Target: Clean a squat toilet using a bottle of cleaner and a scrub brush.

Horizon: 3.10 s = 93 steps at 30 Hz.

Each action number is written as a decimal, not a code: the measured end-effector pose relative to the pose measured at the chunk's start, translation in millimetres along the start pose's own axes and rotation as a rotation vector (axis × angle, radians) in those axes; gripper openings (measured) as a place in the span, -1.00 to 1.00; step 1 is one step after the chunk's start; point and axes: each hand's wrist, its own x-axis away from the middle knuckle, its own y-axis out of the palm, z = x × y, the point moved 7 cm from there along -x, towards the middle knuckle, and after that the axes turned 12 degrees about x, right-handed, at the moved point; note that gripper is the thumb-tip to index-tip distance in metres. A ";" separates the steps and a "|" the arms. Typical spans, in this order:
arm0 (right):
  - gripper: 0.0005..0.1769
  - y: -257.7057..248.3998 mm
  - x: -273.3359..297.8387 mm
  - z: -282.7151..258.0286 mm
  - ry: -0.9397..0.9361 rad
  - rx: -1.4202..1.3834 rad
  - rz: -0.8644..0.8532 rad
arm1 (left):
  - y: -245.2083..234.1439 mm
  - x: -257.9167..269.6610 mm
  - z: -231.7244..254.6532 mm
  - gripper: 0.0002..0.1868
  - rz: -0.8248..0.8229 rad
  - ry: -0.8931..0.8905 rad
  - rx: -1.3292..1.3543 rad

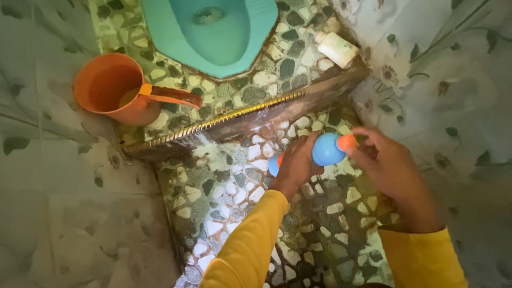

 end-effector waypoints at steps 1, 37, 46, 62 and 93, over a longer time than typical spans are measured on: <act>-0.38 -4.8 5.0 -7.1 -0.230 -0.157 0.084 | 0.3 1.3 -2.1 0.05 -0.004 -0.017 0.020; -0.36 0.8 8.9 -8.4 0.103 -0.254 0.301 | -210.1 -125.9 30.3 -0.09 0.768 0.290 0.167; -0.37 33.8 -10.7 -4.2 0.194 -0.230 0.099 | -214.9 -135.3 23.9 0.04 0.719 0.048 0.163; -0.16 -70.6 113.4 -20.8 0.416 -0.125 -0.118 | -184.5 -42.2 12.2 0.32 0.806 -0.085 0.301; -0.46 -733.5 411.1 -210.3 0.240 -0.390 0.587 | -132.4 56.7 748.7 -0.35 0.087 -0.374 0.973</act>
